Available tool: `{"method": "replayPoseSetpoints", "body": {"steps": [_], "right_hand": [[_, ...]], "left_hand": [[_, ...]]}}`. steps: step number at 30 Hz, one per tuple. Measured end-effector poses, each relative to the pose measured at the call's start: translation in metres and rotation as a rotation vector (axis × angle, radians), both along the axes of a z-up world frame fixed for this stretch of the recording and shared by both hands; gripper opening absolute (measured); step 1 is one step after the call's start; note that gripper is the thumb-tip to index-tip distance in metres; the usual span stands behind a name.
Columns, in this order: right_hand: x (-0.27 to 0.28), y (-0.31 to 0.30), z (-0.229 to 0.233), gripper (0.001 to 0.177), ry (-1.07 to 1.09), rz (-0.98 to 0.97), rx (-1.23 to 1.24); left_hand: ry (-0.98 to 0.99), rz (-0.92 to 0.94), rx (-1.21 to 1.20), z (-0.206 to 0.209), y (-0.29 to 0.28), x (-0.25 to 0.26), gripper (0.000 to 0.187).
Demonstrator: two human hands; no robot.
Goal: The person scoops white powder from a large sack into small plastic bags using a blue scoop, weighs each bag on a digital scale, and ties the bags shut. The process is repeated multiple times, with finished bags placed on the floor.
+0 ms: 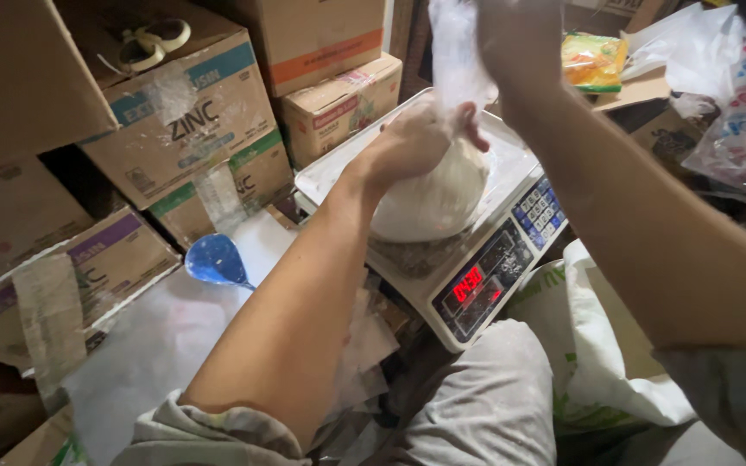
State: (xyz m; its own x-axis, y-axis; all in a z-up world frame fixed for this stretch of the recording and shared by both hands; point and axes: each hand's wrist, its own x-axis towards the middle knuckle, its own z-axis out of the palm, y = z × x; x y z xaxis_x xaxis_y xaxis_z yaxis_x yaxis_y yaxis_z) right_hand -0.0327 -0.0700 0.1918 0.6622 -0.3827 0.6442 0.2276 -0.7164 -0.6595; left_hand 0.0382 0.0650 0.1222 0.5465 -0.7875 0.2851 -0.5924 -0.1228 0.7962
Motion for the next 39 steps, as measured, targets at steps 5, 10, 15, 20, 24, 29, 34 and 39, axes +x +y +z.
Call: {"method": "replayPoseSetpoints", "body": {"steps": [5,10,15,20,24,29,34,39], "right_hand": [[-0.051,0.018,-0.002,0.046,-0.287,0.161,-1.082],[-0.071,0.025,-0.005,0.085,-0.038,0.074,-1.512],[-0.066,0.000,-0.012,0.082,-0.141,-0.265,-1.772],[-0.059,-0.029,-0.021,0.049,-0.083,-0.159,-1.638],[-0.055,-0.035,-0.020,0.029,0.092,-0.043,-1.456],[-0.067,-0.037,-0.005,0.024,0.206,0.011,-1.493],[-0.074,-0.027,0.002,0.046,0.329,-0.035,-1.534],[-0.084,-0.020,0.003,0.048,0.357,0.116,-1.367]], "left_hand": [[-0.280,-0.053,-0.172,-0.034,-0.032,0.038,0.040],[-0.243,-0.005,-0.099,-0.041,-0.040,0.036,0.038],[-0.101,0.085,-0.089,-0.018,-0.026,0.013,0.049],[-0.299,0.178,0.082,-0.009,-0.030,0.008,0.051],[-0.361,0.123,0.056,-0.003,-0.027,0.009,0.045],[-0.120,-0.130,0.265,0.019,0.005,0.007,0.045],[-0.424,-0.158,0.305,0.029,0.033,0.001,0.043],[-0.717,-0.170,0.197,0.017,0.048,0.000,0.038]]}}
